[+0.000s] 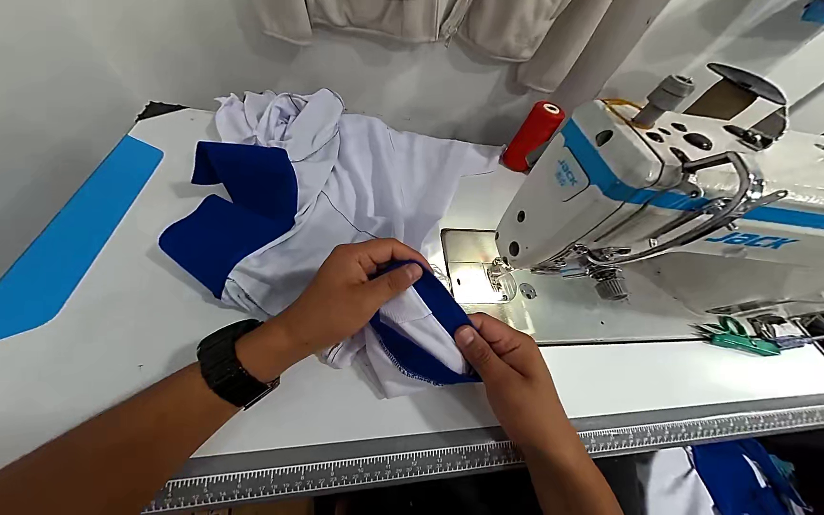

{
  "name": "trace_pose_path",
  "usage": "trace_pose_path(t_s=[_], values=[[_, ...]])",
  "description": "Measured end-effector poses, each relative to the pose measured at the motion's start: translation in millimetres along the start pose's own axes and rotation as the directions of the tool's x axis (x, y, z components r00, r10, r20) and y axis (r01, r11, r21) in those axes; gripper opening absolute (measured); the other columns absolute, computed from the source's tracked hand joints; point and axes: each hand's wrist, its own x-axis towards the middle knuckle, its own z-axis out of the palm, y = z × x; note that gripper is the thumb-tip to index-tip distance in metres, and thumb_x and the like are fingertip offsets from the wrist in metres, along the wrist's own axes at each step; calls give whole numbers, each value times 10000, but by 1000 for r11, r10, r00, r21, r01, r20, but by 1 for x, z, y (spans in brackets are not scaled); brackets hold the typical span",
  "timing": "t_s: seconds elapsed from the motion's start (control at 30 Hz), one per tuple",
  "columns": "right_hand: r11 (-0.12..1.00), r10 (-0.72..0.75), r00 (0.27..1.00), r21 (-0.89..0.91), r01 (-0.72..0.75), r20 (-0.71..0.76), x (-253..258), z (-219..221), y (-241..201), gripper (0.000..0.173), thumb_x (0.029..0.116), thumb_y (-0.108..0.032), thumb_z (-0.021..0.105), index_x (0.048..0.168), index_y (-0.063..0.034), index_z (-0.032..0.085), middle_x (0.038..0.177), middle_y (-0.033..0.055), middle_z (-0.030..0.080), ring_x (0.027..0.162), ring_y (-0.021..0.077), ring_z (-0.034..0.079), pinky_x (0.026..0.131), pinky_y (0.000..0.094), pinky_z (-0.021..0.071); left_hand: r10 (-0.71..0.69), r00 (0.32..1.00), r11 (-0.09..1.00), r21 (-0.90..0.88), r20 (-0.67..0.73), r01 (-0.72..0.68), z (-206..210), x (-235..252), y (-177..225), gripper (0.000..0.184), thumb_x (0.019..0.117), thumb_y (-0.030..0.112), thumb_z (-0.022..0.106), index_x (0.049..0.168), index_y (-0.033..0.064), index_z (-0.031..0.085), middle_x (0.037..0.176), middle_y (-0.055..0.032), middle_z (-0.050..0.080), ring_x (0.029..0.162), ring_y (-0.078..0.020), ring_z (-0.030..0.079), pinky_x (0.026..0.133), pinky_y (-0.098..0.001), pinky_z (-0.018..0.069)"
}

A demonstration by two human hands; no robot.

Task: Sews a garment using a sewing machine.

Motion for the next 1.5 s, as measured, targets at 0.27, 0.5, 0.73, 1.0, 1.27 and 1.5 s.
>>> trace_pose_path(t_s=[0.27,0.5,0.73,1.0,1.27,1.5], values=[[998,59,998,2,-59,-4,1,-1,6,227,1047,-221,556,979,-108,740,753,28,677,687,86,653,636,222,548,-78,997,997,6,-15,78,2,0,-4,134,1012,68,600,1043,41,728,845,-14,720,730,-65,676,650,-183,567],[998,54,998,13,-54,36,2,-3,7,250,1051,-216,550,963,-83,742,736,27,670,673,78,646,623,216,542,-123,992,992,-28,-41,122,4,-1,-5,103,987,61,642,1024,42,736,832,-25,724,714,-74,679,636,-188,571],[1000,18,997,21,-20,76,2,0,6,225,1044,-208,578,962,-62,728,741,4,671,666,46,636,605,187,531,-149,989,988,-41,6,149,5,-3,-6,129,985,34,617,1060,49,720,843,-28,729,714,-80,686,635,-190,574],[999,-34,997,20,33,64,-1,3,8,216,1041,-187,591,965,-35,724,755,-2,686,676,32,643,610,186,540,-108,993,994,-18,55,110,4,-2,-13,85,958,93,656,1000,82,730,804,4,714,693,-62,666,608,-171,552],[1000,-7,999,18,6,49,-1,3,7,205,1041,-202,582,988,-55,715,753,-8,672,672,35,633,601,183,528,-173,971,984,-11,164,177,0,-1,-14,83,905,108,713,988,104,712,816,7,710,704,-65,666,601,-178,551],[999,-7,998,-33,9,55,0,5,6,206,1025,-218,623,944,-65,735,716,-19,664,625,20,613,553,165,503,-170,970,985,5,171,172,1,-2,-14,53,922,104,720,972,92,707,771,9,695,658,-51,640,570,-165,523]])
